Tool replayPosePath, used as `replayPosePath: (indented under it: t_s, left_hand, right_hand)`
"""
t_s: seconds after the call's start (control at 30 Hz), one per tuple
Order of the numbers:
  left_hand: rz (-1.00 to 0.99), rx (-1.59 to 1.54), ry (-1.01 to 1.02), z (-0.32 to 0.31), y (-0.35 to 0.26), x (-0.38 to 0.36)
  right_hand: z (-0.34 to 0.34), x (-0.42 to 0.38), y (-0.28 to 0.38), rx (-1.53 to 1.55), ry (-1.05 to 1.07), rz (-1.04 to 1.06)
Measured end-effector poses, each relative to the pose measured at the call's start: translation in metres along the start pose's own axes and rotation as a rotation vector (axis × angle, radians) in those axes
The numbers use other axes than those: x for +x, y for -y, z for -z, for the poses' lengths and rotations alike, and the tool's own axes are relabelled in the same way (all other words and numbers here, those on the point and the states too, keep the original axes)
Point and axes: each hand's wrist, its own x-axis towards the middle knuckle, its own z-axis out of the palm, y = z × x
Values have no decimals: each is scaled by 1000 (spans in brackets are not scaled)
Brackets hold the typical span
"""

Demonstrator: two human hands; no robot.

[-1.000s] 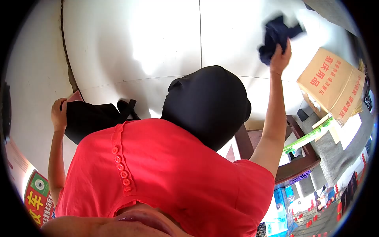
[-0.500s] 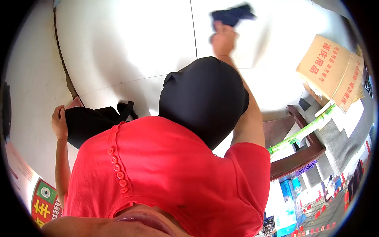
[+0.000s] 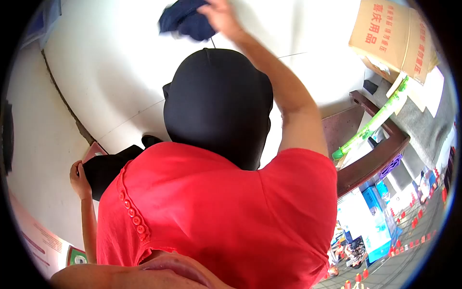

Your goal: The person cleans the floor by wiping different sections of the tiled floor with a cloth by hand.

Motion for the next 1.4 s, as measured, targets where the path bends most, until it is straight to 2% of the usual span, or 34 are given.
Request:
replayPosePath:
  t_s: [0.03, 0.07, 0.1, 0.17, 0.2, 0.23, 0.27, 0.3, 0.33, 0.37, 0.4, 0.5, 0.63, 0.73, 0.77, 0.8, 0.83, 0.87, 0.9, 0.97, 1.0, 1.03, 1.07, 1.1, 1.13, 1.17, 1.23, 1.27, 1.33, 1.37, 1.4]
  left_hand:
    - [2, 26, 15, 1, -1, 2]
    - [-8, 26, 19, 1, 0, 5]
    - [-31, 50, 34, 1, 2, 8]
    - [-62, 70, 49, -1, 4, 15]
    - [-64, 82, 61, -1, 4, 16]
    - [-65, 96, 72, -1, 4, 18]
    - [-65, 94, 70, -1, 2, 19]
    - [-68, 85, 69, -1, -1, 20]
    - [-69, 79, 67, 0, -3, 20]
    - [-61, 83, 64, 1, -8, 20]
    - [-50, 83, 63, 2, -14, 20]
    - [-53, 104, 55, 2, -10, 24]
    - [-51, 109, 46, -2, -8, 27]
    - [-35, 80, 50, -3, -7, 31]
    - [-36, 80, 51, -2, -8, 31]
    - [-14, 56, 54, -2, -11, 32]
    - [12, 31, 52, -2, -14, 31]
    - [26, 30, 47, -1, -19, 30]
    - [31, 30, 40, -1, -23, 29]
    - [0, 72, 6, -5, -13, 28]
    - [24, 142, 63, 1, -25, 28]
    - [-6, 156, 39, 2, -29, 25]
    - [-77, 159, 30, 4, -30, 23]
    - [45, 27, 113, 7, -37, 26]
    - [156, -115, 189, 11, -47, 32]
    - [178, -198, 126, 10, -52, 36]
    - [221, -449, 43, 14, -68, 44]
    - [244, -621, 16, 19, -77, 51]
    - [155, -810, -106, 19, -78, 65]
    - [141, -792, -168, 27, -90, 71]
    - [131, -771, -227, 34, -92, 78]
  right_hand:
    - [35, -4, 28, 45, -141, -93]
    - [88, -12, 19, -223, -283, 89]
    - [140, -28, 13, -123, -388, 103]
    - [213, -83, 17, -719, -783, 294]
    - [244, -113, 4, -805, -957, 307]
    - [265, -146, 6, -811, -1020, 312]
    - [299, -185, -21, -911, -1232, 180]
    - [299, -217, -30, -1050, -1503, -196]
    - [290, -243, -28, -1041, -1576, -732]
    - [271, -260, -25, -1033, -1538, -1072]
    - [270, -283, -36, -1005, -1487, -1244]
    - [280, -283, -47, -1056, -1392, -1241]
    - [299, -190, -39, -1240, -1175, -952]
    - [290, -90, -49, -1310, -1016, -629]
    - [289, -53, -70, -1313, -984, -480]
    - [231, -24, -45, -1193, -965, -366]
    - [190, 1, -48, -1036, -925, -288]
    - [184, 28, -83, -1483, -643, -32]
    - [130, 42, -94, -1564, -606, 177]
    - [1, 34, -57, -1274, -295, 266]
    - [-44, 27, -54, -1199, -126, 320]
    - [-80, 24, -58, -1123, 43, 375]
    - [-103, 26, -67, -983, 244, 375]
    - [-121, 27, -71, -851, 440, 365]
    - [-131, 30, -62, -449, 589, 122]
    - [-138, 31, -30, -241, 696, -133]
    - [-144, 44, 14, 70, 795, -283]
    - [-147, 54, 42, 78, 796, -288]
    - [-140, 87, 77, 87, 762, -312]
    - [-132, 109, 86, 88, 729, -336]
    - [-133, 115, 119, -33, 524, -408]
